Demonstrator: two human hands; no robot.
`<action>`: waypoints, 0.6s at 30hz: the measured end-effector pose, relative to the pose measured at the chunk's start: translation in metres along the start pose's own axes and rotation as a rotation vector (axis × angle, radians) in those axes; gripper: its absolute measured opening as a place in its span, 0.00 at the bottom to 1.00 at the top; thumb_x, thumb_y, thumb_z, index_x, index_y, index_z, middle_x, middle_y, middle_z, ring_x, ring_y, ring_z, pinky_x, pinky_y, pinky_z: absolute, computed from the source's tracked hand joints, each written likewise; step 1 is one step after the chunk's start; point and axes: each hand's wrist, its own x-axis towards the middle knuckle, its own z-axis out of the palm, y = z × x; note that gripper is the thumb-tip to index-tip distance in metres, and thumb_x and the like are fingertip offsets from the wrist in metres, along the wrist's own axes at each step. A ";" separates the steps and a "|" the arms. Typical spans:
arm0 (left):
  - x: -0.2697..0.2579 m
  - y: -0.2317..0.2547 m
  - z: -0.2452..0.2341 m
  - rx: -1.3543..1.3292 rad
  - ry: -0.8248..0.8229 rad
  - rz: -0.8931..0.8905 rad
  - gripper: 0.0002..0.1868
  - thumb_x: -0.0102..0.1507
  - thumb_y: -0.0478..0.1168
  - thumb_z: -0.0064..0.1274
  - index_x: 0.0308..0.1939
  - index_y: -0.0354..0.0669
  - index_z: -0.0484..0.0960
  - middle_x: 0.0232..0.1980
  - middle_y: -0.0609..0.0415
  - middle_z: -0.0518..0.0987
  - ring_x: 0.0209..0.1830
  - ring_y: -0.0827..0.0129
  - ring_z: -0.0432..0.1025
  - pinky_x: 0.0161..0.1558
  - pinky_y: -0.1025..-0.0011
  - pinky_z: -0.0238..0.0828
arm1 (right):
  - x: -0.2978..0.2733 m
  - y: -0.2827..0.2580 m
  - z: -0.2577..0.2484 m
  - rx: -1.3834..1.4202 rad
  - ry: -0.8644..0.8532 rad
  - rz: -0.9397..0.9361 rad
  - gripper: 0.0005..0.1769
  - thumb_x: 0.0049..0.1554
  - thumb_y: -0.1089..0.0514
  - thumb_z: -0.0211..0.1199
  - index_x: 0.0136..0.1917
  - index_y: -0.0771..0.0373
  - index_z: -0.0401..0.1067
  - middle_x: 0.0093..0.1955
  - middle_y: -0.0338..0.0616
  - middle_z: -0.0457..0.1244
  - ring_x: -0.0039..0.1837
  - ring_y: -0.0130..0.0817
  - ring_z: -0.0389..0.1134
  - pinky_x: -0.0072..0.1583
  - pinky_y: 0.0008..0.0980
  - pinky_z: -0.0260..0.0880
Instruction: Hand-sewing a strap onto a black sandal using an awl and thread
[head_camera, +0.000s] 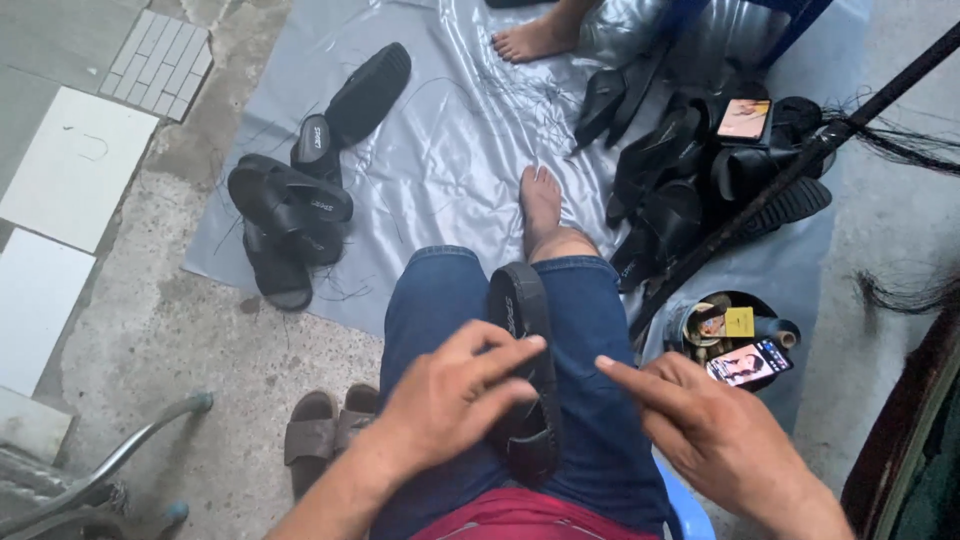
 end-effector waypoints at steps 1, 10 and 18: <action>0.000 0.002 0.006 0.015 -0.035 0.013 0.23 0.56 0.52 0.49 0.55 0.58 0.71 0.46 0.59 0.71 0.33 0.64 0.73 0.30 0.64 0.70 | 0.000 -0.002 0.001 0.040 -0.012 -0.011 0.31 0.51 0.57 0.51 0.66 0.34 0.56 0.36 0.36 0.55 0.36 0.34 0.60 0.34 0.34 0.60; -0.004 -0.002 0.025 -0.090 -0.006 0.082 0.08 0.59 0.44 0.46 0.37 0.52 0.79 0.47 0.58 0.72 0.46 0.69 0.71 0.42 0.70 0.67 | 0.017 -0.025 0.032 0.461 0.032 0.068 0.28 0.47 0.46 0.61 0.61 0.45 0.62 0.37 0.34 0.62 0.39 0.27 0.61 0.41 0.25 0.61; -0.024 -0.010 0.043 0.107 0.088 0.010 0.06 0.52 0.46 0.53 0.31 0.65 0.82 0.54 0.68 0.70 0.39 0.75 0.74 0.25 0.69 0.72 | 0.019 -0.030 0.033 0.195 0.254 0.032 0.13 0.54 0.45 0.54 0.37 0.53 0.70 0.33 0.37 0.61 0.37 0.38 0.66 0.36 0.36 0.62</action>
